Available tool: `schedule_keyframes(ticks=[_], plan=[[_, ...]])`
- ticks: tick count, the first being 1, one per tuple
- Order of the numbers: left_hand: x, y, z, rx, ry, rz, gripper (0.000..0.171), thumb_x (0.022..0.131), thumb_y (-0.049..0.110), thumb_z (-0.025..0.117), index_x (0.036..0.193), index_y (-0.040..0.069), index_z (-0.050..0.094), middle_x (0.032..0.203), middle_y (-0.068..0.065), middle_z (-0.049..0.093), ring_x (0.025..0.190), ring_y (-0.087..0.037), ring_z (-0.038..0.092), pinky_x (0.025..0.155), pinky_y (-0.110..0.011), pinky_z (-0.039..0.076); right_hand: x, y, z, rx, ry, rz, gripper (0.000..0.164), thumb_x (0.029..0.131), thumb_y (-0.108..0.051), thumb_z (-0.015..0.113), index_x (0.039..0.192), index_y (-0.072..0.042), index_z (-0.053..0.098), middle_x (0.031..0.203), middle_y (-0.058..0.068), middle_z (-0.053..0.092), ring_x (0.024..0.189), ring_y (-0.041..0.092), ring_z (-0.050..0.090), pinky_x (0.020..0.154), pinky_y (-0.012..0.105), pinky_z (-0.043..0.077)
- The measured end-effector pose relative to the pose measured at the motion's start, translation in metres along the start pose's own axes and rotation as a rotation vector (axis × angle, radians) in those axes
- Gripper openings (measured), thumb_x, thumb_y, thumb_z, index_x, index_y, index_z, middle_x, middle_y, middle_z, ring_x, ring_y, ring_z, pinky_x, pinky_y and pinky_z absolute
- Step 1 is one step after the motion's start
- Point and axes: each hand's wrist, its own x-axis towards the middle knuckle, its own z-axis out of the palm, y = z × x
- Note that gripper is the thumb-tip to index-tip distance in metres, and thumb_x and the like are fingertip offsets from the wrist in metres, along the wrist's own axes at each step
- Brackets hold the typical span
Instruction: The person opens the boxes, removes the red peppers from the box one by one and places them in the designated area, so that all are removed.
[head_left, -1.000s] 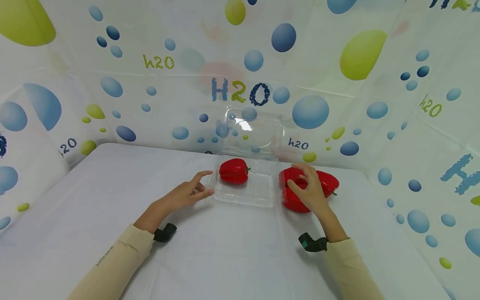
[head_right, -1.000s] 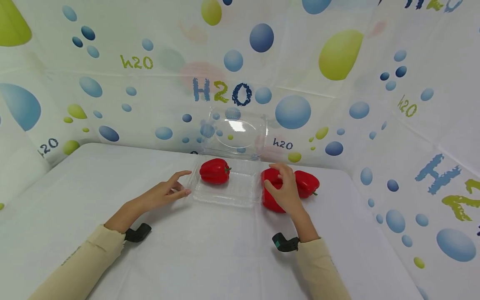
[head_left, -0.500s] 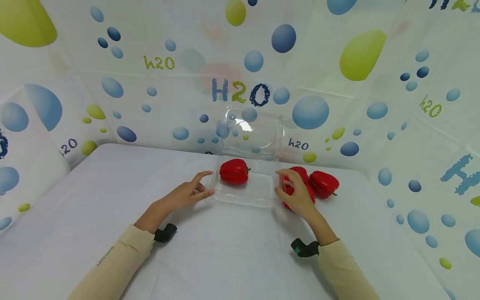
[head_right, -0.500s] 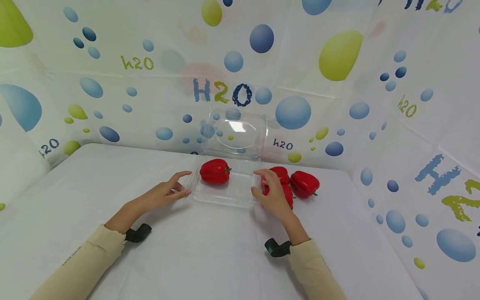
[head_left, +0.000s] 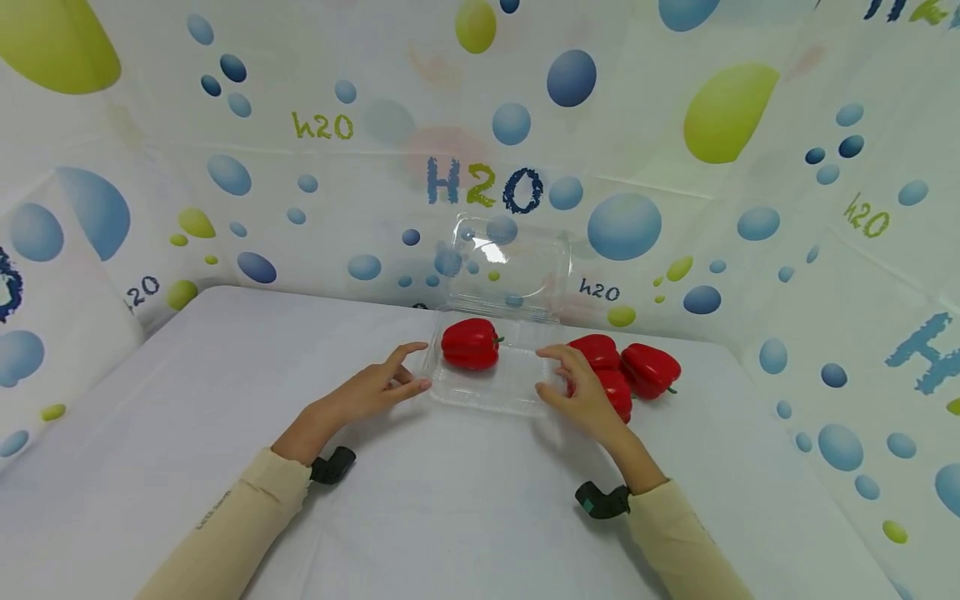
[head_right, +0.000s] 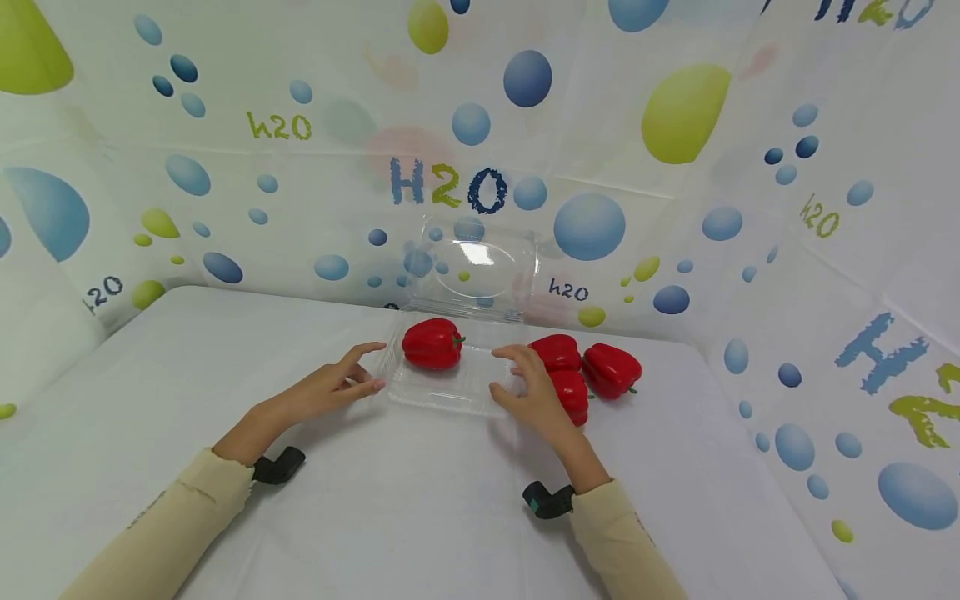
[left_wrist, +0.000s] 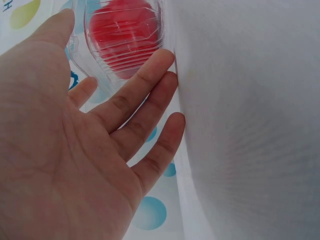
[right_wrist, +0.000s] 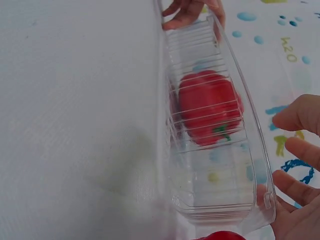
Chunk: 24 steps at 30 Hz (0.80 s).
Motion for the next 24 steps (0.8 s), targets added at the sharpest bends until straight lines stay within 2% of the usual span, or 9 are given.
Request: schedule_keyframes(ticks=[7, 13, 18, 24], plan=[[0.001, -0.002, 0.001, 0.008, 0.007, 0.003, 0.071, 0.096, 0.049, 0.055, 0.152, 0.022, 0.020, 0.114, -0.008, 0.064, 0.101, -0.023, 0.061, 0.088, -0.044, 0.051, 0.003, 0.003, 0.004, 0.013, -0.058, -0.021, 0.048, 0.088, -0.005, 0.069, 0.133, -0.006, 0.051, 0.141, 0.016, 0.042, 0.132, 0.042, 0.038, 0.105, 0.057, 0.038], [0.002, -0.003, 0.002, 0.005, 0.012, 0.003, 0.072, 0.096, 0.050, 0.055, 0.152, 0.023, 0.020, 0.114, -0.008, 0.064, 0.101, -0.023, 0.061, 0.089, -0.044, 0.051, 0.006, 0.002, 0.004, -0.009, -0.050, -0.027, 0.050, 0.086, -0.006, 0.071, 0.132, -0.007, 0.052, 0.140, 0.016, 0.044, 0.131, 0.042, 0.040, 0.102, 0.057, 0.041], [0.001, -0.001, 0.002, 0.000, 0.012, -0.009, 0.071, 0.096, 0.048, 0.056, 0.152, 0.024, 0.019, 0.114, -0.008, 0.063, 0.101, -0.023, 0.061, 0.089, -0.044, 0.051, 0.009, -0.003, 0.008, 0.000, -0.056, 0.011, 0.051, 0.086, -0.009, 0.071, 0.133, -0.011, 0.051, 0.142, 0.013, 0.043, 0.132, 0.040, 0.039, 0.102, 0.056, 0.042], [0.000, -0.001, 0.002, 0.004, 0.008, -0.017, 0.070, 0.097, 0.047, 0.056, 0.152, 0.024, 0.019, 0.115, -0.008, 0.063, 0.100, -0.022, 0.060, 0.089, -0.044, 0.051, 0.014, -0.005, 0.012, 0.006, -0.058, 0.021, 0.054, 0.086, -0.006, 0.071, 0.135, -0.010, 0.049, 0.143, 0.014, 0.042, 0.133, 0.042, 0.038, 0.101, 0.055, 0.043]])
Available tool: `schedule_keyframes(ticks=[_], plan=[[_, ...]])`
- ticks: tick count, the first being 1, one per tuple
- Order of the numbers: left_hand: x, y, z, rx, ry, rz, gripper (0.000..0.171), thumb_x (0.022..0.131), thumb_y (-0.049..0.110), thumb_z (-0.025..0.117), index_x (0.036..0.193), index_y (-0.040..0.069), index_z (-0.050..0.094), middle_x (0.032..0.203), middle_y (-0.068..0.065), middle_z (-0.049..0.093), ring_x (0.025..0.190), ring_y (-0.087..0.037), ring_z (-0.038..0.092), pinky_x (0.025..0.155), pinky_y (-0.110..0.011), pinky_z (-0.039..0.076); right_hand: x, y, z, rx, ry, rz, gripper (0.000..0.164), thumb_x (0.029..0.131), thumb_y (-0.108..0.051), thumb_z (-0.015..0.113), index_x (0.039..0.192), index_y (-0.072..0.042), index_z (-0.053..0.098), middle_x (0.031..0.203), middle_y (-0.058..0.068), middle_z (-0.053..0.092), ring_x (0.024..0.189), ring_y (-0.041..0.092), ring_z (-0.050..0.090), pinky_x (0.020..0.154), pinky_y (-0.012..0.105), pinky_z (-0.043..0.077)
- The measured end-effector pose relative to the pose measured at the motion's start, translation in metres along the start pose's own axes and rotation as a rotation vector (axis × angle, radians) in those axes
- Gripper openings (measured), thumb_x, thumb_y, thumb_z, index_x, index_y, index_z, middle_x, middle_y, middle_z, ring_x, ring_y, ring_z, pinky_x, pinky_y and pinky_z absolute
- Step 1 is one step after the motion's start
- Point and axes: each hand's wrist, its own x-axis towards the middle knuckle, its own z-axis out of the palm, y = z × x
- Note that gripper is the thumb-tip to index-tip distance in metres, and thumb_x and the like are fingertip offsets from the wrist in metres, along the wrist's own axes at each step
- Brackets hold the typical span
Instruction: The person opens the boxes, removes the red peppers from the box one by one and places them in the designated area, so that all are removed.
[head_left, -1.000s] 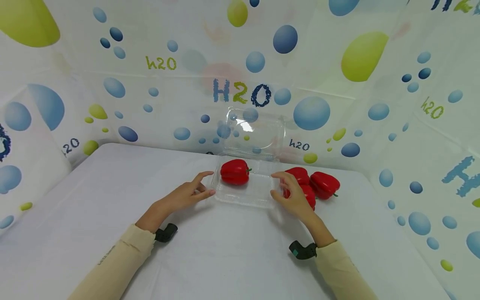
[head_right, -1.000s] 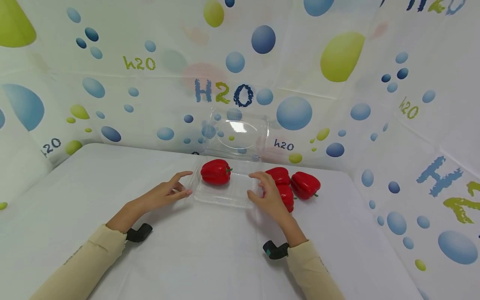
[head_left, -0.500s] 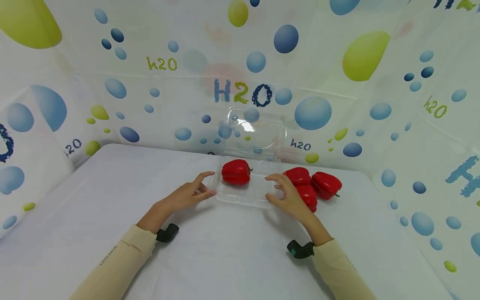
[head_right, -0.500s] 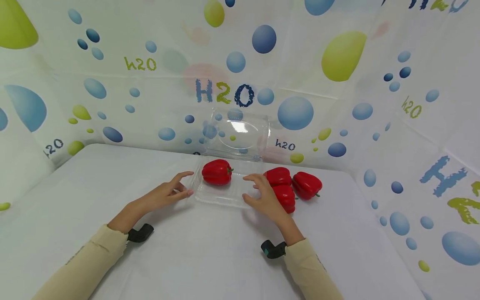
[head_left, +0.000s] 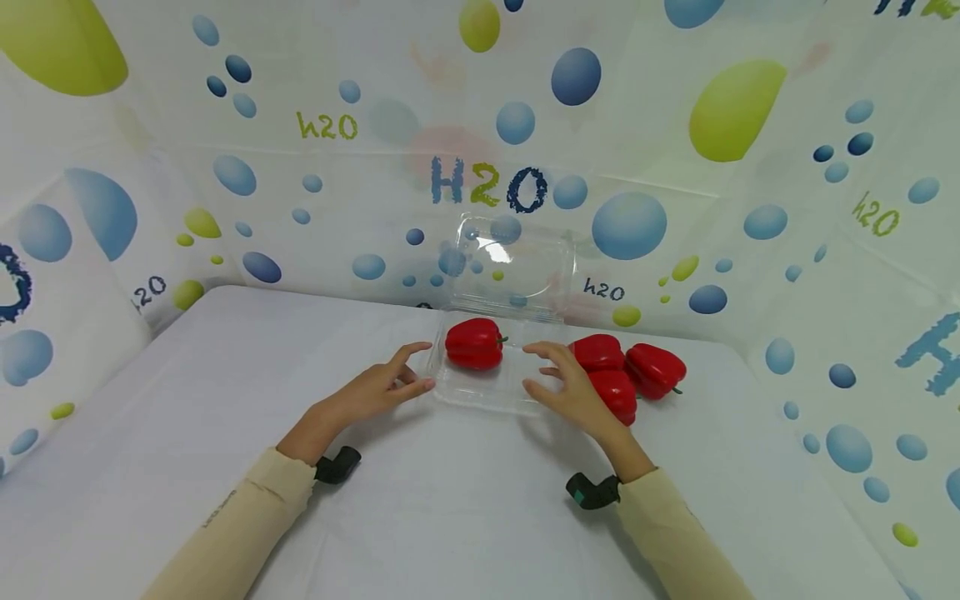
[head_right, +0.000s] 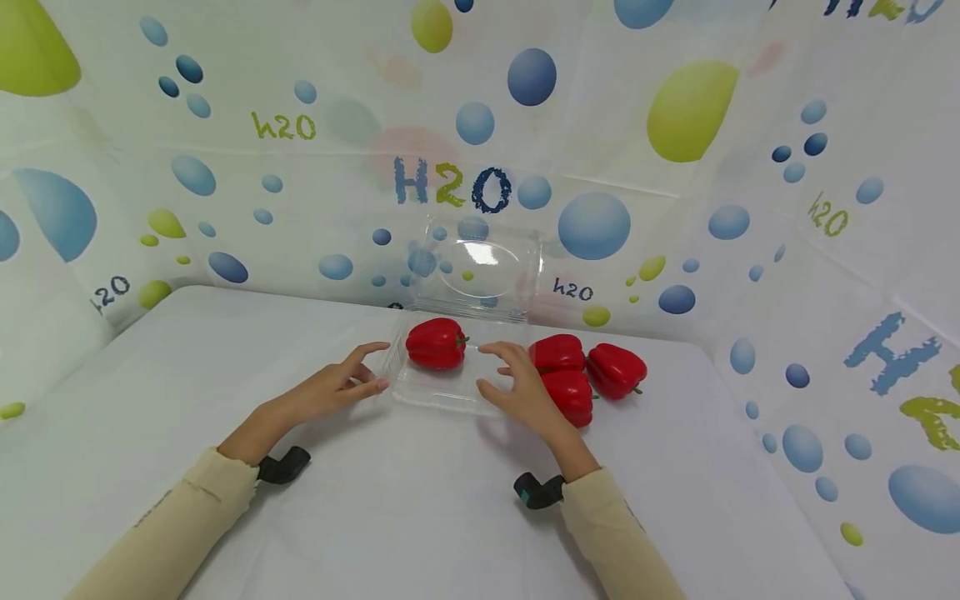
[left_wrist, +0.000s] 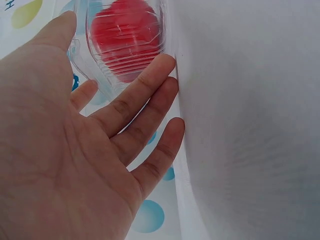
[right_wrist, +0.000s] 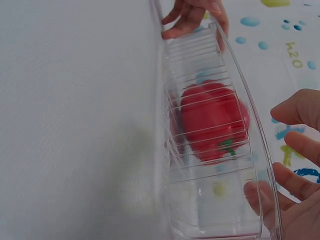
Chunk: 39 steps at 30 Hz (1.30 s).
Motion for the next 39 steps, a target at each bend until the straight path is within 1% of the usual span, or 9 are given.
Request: schedule_keyframes(ticks=[6, 8, 13, 19, 23, 28, 34, 39], plan=[[0.001, 0.001, -0.001, -0.001, 0.001, 0.000, 0.071, 0.096, 0.049, 0.056, 0.152, 0.024, 0.019, 0.116, -0.008, 0.062, 0.100, -0.022, 0.060, 0.088, -0.043, 0.052, 0.008, -0.003, 0.002, 0.018, 0.002, 0.024, 0.055, 0.087, -0.004, 0.070, 0.137, -0.007, 0.047, 0.143, 0.016, 0.042, 0.133, 0.042, 0.038, 0.103, 0.053, 0.042], [0.000, 0.002, -0.002, -0.001, 0.000, 0.002, 0.072, 0.096, 0.049, 0.056, 0.152, 0.025, 0.019, 0.116, -0.008, 0.063, 0.100, -0.021, 0.060, 0.088, -0.043, 0.052, 0.010, -0.004, 0.003, 0.028, -0.001, 0.018, 0.055, 0.087, -0.003, 0.069, 0.137, -0.006, 0.047, 0.143, 0.017, 0.042, 0.133, 0.043, 0.038, 0.103, 0.053, 0.042], [0.000, 0.001, -0.003, -0.002, 0.007, 0.011, 0.071, 0.096, 0.049, 0.056, 0.152, 0.025, 0.019, 0.115, -0.007, 0.063, 0.099, -0.021, 0.061, 0.088, -0.043, 0.052, 0.016, -0.003, 0.006, 0.024, -0.007, -0.004, 0.054, 0.087, -0.005, 0.069, 0.137, -0.006, 0.047, 0.143, 0.016, 0.043, 0.132, 0.042, 0.039, 0.102, 0.051, 0.044], [0.002, -0.002, -0.002, -0.013, 0.003, 0.022, 0.070, 0.097, 0.048, 0.055, 0.152, 0.022, 0.020, 0.114, -0.009, 0.063, 0.099, -0.022, 0.061, 0.089, -0.044, 0.051, 0.021, -0.003, 0.010, 0.021, 0.001, 0.002, 0.051, 0.089, -0.006, 0.068, 0.136, -0.004, 0.047, 0.142, 0.017, 0.044, 0.131, 0.042, 0.041, 0.103, 0.052, 0.042], [0.002, -0.004, 0.000, -0.014, -0.001, 0.025, 0.069, 0.097, 0.045, 0.056, 0.151, 0.022, 0.020, 0.114, -0.008, 0.063, 0.100, -0.022, 0.061, 0.089, -0.045, 0.051, 0.024, -0.002, 0.013, 0.019, 0.014, 0.031, 0.051, 0.089, -0.006, 0.067, 0.136, -0.003, 0.048, 0.142, 0.018, 0.044, 0.132, 0.041, 0.040, 0.106, 0.053, 0.038], [0.001, -0.004, 0.000, -0.015, 0.003, 0.026, 0.069, 0.097, 0.045, 0.056, 0.151, 0.022, 0.021, 0.113, -0.008, 0.063, 0.099, -0.022, 0.060, 0.088, -0.044, 0.051, 0.028, -0.002, 0.017, -0.009, 0.039, 0.090, 0.050, 0.090, -0.008, 0.067, 0.136, -0.006, 0.049, 0.144, 0.016, 0.043, 0.134, 0.037, 0.038, 0.107, 0.053, 0.038], [0.000, -0.003, 0.000, -0.012, 0.012, 0.027, 0.070, 0.096, 0.046, 0.057, 0.152, 0.023, 0.021, 0.111, -0.006, 0.064, 0.098, -0.021, 0.061, 0.088, -0.042, 0.051, 0.033, -0.003, 0.019, -0.010, 0.031, 0.110, 0.050, 0.092, -0.010, 0.066, 0.138, -0.006, 0.048, 0.146, 0.016, 0.042, 0.134, 0.038, 0.038, 0.107, 0.051, 0.039], [0.000, -0.003, -0.001, -0.018, 0.008, 0.017, 0.071, 0.096, 0.049, 0.057, 0.152, 0.024, 0.021, 0.112, -0.006, 0.063, 0.098, -0.020, 0.060, 0.087, -0.041, 0.051, 0.038, -0.005, 0.020, 0.000, 0.041, 0.133, 0.050, 0.091, -0.010, 0.066, 0.138, -0.009, 0.049, 0.145, 0.014, 0.044, 0.133, 0.035, 0.041, 0.108, 0.047, 0.038]])
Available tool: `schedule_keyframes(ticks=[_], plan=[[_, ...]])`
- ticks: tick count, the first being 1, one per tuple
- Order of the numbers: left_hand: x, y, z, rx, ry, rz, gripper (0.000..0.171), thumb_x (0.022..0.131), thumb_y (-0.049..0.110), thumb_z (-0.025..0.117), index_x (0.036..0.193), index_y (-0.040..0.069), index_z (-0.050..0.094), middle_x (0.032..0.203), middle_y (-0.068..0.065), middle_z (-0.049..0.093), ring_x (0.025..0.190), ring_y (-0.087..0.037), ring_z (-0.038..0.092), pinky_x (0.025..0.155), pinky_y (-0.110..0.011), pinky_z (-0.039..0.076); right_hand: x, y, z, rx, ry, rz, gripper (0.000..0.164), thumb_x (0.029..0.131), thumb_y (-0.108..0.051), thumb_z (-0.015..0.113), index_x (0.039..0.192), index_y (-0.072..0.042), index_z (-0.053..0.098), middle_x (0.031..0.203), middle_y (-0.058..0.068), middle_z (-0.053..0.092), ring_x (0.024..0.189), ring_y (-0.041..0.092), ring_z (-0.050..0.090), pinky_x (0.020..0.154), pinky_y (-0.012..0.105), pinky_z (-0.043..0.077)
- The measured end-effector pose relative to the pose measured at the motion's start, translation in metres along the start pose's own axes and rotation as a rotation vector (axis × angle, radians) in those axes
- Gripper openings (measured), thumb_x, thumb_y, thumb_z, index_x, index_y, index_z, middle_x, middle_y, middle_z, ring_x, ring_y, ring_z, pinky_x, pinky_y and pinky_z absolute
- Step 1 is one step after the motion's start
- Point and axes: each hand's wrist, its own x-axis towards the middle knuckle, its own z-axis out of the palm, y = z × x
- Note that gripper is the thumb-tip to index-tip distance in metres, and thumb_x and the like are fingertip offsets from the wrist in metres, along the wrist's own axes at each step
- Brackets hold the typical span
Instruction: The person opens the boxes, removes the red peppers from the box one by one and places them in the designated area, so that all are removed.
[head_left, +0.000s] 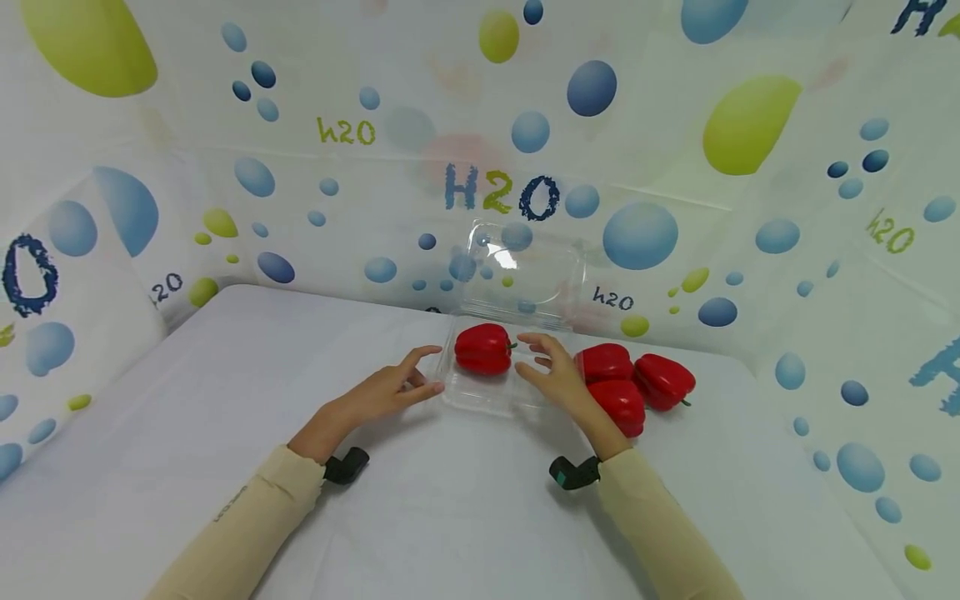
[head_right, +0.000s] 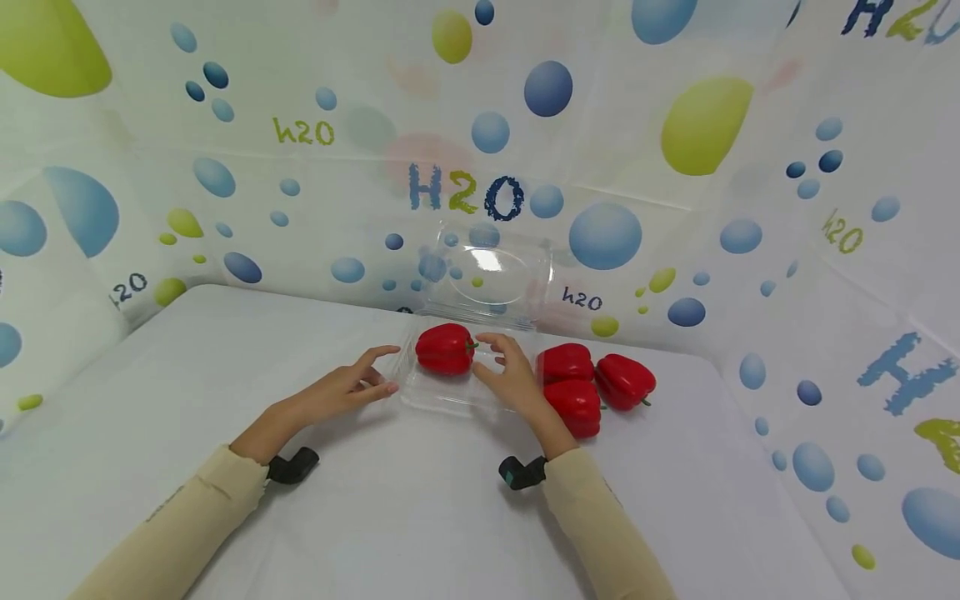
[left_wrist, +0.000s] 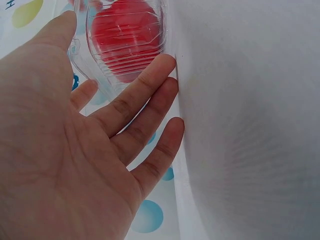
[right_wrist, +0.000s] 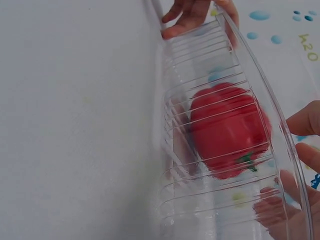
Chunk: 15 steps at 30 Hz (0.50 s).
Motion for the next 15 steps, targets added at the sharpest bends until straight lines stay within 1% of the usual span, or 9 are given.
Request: schedule_keyframes(ticks=[5, 15], plan=[[0.000, -0.001, 0.001, -0.002, -0.003, 0.000, 0.071, 0.096, 0.048, 0.057, 0.152, 0.023, 0.021, 0.112, -0.006, 0.063, 0.099, -0.021, 0.060, 0.088, -0.042, 0.051, 0.006, 0.000, 0.002, -0.007, -0.003, 0.003, 0.051, 0.091, -0.010, 0.067, 0.138, -0.010, 0.048, 0.146, 0.013, 0.044, 0.132, 0.034, 0.042, 0.108, 0.047, 0.038], [0.000, 0.000, 0.000, 0.003, -0.003, 0.000, 0.071, 0.095, 0.050, 0.056, 0.152, 0.023, 0.021, 0.113, -0.007, 0.063, 0.100, -0.021, 0.061, 0.089, -0.043, 0.051, 0.017, 0.000, 0.007, -0.005, -0.019, 0.003, 0.050, 0.092, -0.009, 0.065, 0.139, -0.006, 0.047, 0.144, 0.015, 0.045, 0.131, 0.035, 0.043, 0.108, 0.047, 0.039]])
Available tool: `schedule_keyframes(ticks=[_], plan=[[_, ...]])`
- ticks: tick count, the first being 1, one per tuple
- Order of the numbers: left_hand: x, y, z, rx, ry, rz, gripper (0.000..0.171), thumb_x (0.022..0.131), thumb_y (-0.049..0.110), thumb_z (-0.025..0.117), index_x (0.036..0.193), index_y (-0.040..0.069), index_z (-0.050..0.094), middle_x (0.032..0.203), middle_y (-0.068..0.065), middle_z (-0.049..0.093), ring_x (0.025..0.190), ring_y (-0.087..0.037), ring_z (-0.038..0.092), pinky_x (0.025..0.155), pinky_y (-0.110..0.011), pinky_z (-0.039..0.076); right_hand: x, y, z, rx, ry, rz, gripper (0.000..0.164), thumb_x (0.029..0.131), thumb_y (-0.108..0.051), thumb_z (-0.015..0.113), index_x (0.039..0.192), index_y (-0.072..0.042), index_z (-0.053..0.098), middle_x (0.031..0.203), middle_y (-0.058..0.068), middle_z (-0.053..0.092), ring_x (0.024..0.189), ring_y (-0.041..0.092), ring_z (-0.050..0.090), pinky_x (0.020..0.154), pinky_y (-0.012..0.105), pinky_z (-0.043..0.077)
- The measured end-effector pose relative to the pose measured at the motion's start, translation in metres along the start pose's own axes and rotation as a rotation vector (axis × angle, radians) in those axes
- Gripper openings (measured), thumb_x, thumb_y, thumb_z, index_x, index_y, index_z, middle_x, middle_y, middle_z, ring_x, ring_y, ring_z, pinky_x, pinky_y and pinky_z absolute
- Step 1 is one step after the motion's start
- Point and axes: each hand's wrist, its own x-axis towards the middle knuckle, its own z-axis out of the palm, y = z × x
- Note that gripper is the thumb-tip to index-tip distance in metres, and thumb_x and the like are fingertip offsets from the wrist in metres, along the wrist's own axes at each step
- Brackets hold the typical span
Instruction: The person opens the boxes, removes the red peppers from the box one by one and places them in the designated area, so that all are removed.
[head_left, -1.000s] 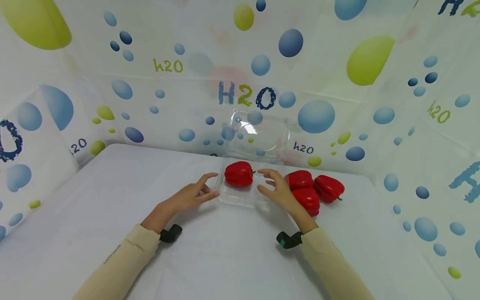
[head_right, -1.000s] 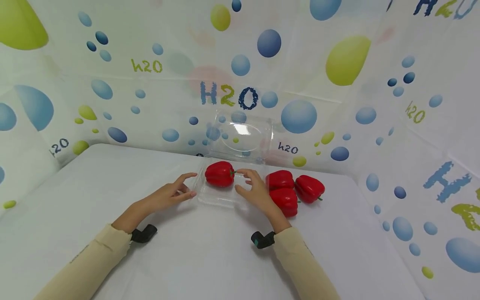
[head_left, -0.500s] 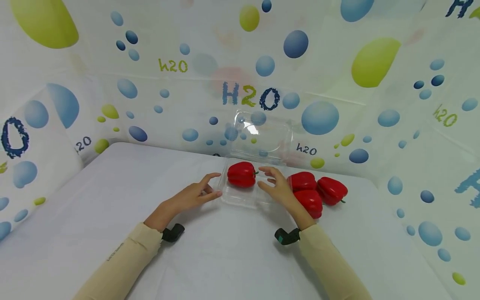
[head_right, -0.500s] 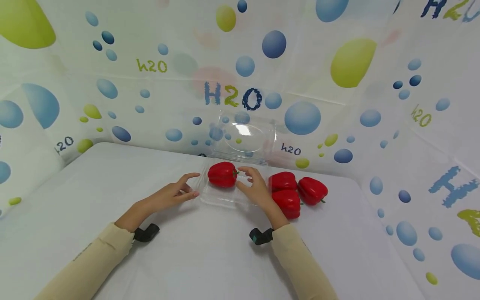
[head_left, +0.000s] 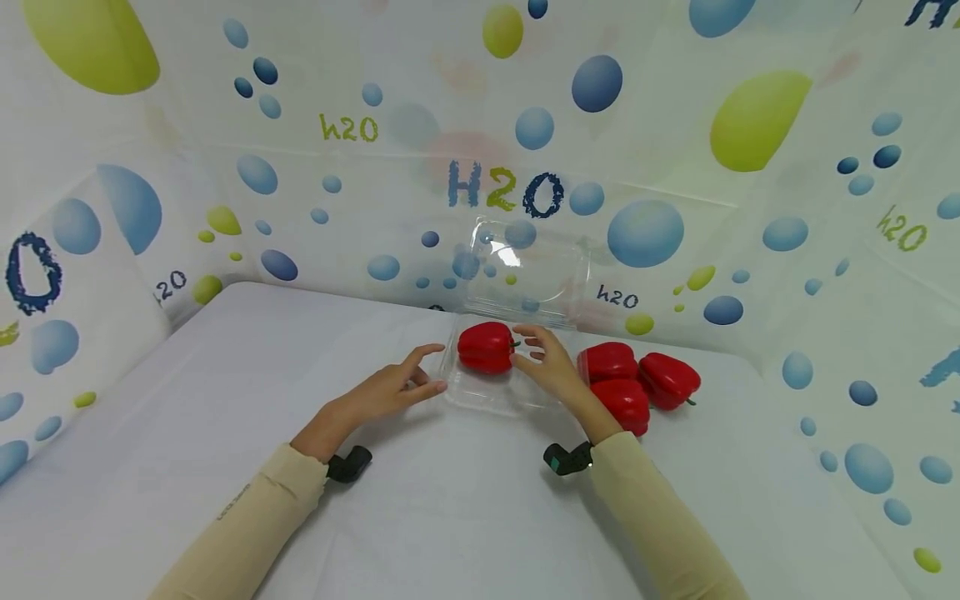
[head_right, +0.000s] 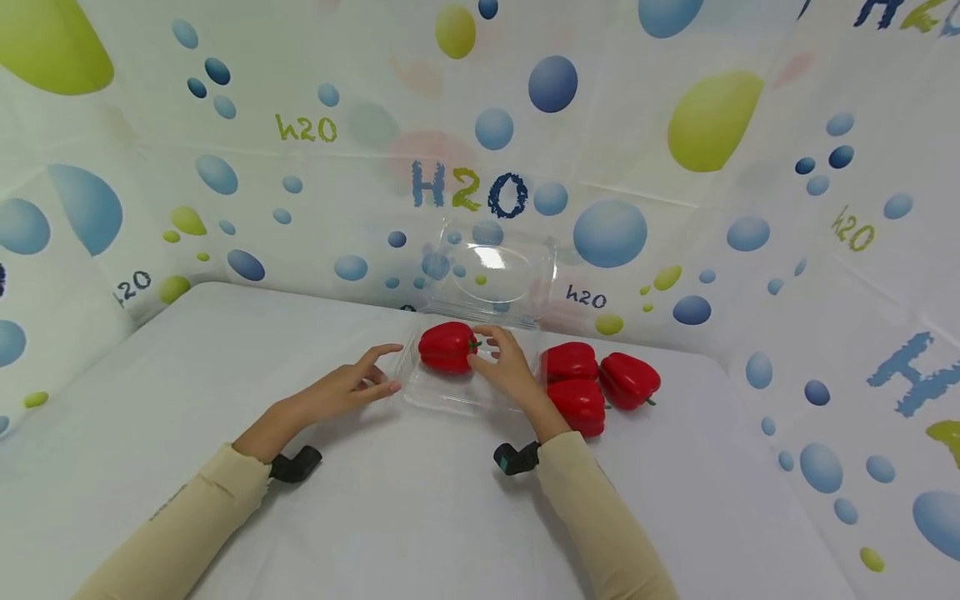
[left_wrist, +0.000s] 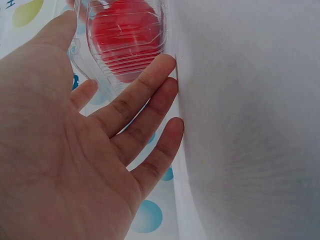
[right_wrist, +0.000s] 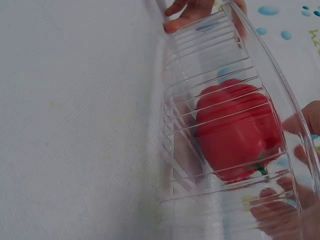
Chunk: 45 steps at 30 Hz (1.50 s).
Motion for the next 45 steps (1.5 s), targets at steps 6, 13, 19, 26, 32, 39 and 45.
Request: schedule_keyframes(ticks=[6, 13, 19, 26, 32, 39, 45], plan=[[0.000, 0.000, 0.000, -0.006, -0.005, 0.000, 0.071, 0.096, 0.050, 0.056, 0.152, 0.023, 0.021, 0.112, -0.006, 0.064, 0.099, -0.021, 0.061, 0.088, -0.043, 0.051, 0.003, 0.000, 0.003, -0.015, -0.016, 0.005, 0.052, 0.092, -0.011, 0.065, 0.139, -0.007, 0.046, 0.145, 0.016, 0.043, 0.133, 0.036, 0.040, 0.110, 0.049, 0.036], [0.000, 0.000, -0.001, -0.002, 0.000, 0.006, 0.071, 0.096, 0.050, 0.056, 0.152, 0.024, 0.021, 0.112, -0.006, 0.064, 0.099, -0.020, 0.061, 0.088, -0.042, 0.051, 0.007, -0.002, 0.006, 0.001, -0.036, 0.015, 0.054, 0.091, -0.011, 0.065, 0.141, -0.010, 0.045, 0.148, 0.016, 0.039, 0.135, 0.038, 0.036, 0.109, 0.053, 0.035], [0.000, 0.001, 0.000, -0.002, -0.003, -0.008, 0.071, 0.095, 0.050, 0.056, 0.152, 0.025, 0.021, 0.112, -0.005, 0.063, 0.100, -0.020, 0.061, 0.089, -0.042, 0.051, 0.010, -0.001, 0.008, 0.017, -0.066, -0.015, 0.053, 0.091, -0.011, 0.066, 0.141, -0.014, 0.048, 0.148, 0.016, 0.038, 0.135, 0.040, 0.035, 0.108, 0.056, 0.034], [0.000, 0.001, 0.000, -0.003, -0.007, -0.001, 0.071, 0.096, 0.049, 0.056, 0.152, 0.024, 0.020, 0.112, -0.006, 0.064, 0.099, -0.020, 0.061, 0.088, -0.042, 0.052, 0.015, 0.001, 0.010, -0.016, -0.121, 0.001, 0.056, 0.093, -0.014, 0.064, 0.145, -0.018, 0.045, 0.148, 0.013, 0.038, 0.132, 0.034, 0.034, 0.104, 0.059, 0.036], [-0.001, 0.003, 0.000, -0.012, -0.001, -0.003, 0.069, 0.097, 0.043, 0.058, 0.151, 0.025, 0.021, 0.111, -0.005, 0.064, 0.098, -0.020, 0.061, 0.088, -0.042, 0.052, 0.016, 0.004, 0.012, -0.027, -0.120, 0.000, 0.055, 0.092, -0.012, 0.066, 0.143, -0.016, 0.046, 0.147, 0.014, 0.039, 0.133, 0.034, 0.034, 0.104, 0.056, 0.038], [-0.002, 0.003, 0.000, -0.013, -0.002, 0.000, 0.070, 0.096, 0.047, 0.058, 0.151, 0.026, 0.021, 0.111, -0.004, 0.064, 0.098, -0.019, 0.061, 0.088, -0.041, 0.052, 0.016, 0.005, 0.012, -0.026, -0.095, 0.002, 0.051, 0.091, -0.010, 0.067, 0.138, -0.013, 0.047, 0.147, 0.015, 0.041, 0.134, 0.038, 0.038, 0.108, 0.051, 0.037], [-0.002, 0.004, -0.001, -0.016, -0.004, -0.002, 0.071, 0.095, 0.049, 0.057, 0.151, 0.027, 0.021, 0.111, -0.004, 0.064, 0.098, -0.019, 0.061, 0.088, -0.041, 0.051, 0.013, 0.005, 0.013, 0.016, -0.096, 0.020, 0.051, 0.091, -0.009, 0.068, 0.136, -0.014, 0.045, 0.145, 0.014, 0.043, 0.131, 0.038, 0.044, 0.105, 0.047, 0.042]])
